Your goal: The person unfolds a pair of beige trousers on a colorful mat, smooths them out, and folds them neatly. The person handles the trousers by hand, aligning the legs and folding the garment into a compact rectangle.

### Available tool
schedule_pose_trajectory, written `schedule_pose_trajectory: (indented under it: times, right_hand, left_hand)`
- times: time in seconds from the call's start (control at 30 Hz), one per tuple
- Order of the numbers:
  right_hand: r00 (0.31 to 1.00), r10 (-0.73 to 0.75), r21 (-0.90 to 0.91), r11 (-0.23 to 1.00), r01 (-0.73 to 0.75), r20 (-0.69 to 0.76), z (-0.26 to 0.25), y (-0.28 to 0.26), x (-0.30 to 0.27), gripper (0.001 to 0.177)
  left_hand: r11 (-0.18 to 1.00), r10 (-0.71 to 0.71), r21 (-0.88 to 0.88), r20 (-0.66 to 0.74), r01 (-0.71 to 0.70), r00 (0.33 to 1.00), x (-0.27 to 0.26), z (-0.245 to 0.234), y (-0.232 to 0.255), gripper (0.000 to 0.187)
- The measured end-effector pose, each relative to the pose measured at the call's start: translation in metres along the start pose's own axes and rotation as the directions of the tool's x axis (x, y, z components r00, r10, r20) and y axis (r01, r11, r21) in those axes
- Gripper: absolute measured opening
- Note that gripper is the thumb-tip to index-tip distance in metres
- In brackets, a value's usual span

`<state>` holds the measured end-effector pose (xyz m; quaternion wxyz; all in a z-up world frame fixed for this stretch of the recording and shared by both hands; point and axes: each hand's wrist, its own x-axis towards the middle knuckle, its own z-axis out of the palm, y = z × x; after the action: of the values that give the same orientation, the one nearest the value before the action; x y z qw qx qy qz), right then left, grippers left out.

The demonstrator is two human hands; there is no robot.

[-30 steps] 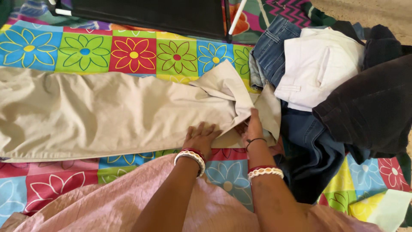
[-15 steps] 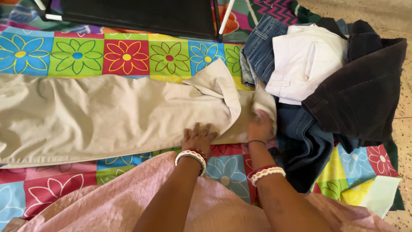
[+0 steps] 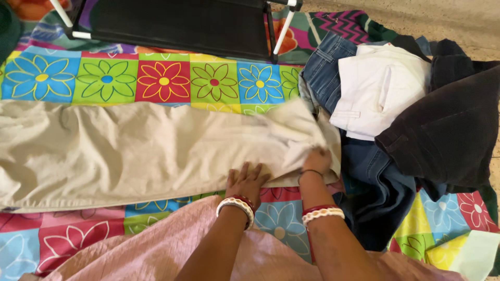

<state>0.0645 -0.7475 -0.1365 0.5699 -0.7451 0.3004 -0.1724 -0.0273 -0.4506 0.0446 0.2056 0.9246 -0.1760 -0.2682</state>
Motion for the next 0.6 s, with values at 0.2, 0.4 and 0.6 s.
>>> schedule_pose_trajectory:
  times: [0.2, 0.4, 0.6]
  right_hand:
    - [0.889, -0.006, -0.279, 0.95, -0.137, -0.458, -0.025, 0.023, -0.017, 0.035]
    - [0.958, -0.175, -0.16, 0.977, 0.14, -0.228, -0.007, -0.049, -0.014, 0.047]
    - [0.972, -0.033, -0.122, 0.993, 0.005, -0.232, -0.041, -0.079, -0.008, 0.047]
  left_hand:
    - [1.0, 0.012, 0.017, -0.015, -0.012, 1.0, -0.001, 0.001, 0.0, 0.063]
    - [1.0, 0.007, 0.005, -0.033, -0.007, 0.999, 0.0, -0.001, -0.003, 0.059]
    - [1.0, 0.0, 0.009, -0.03, 0.001, 1.0, -0.004, 0.003, -0.009, 0.059]
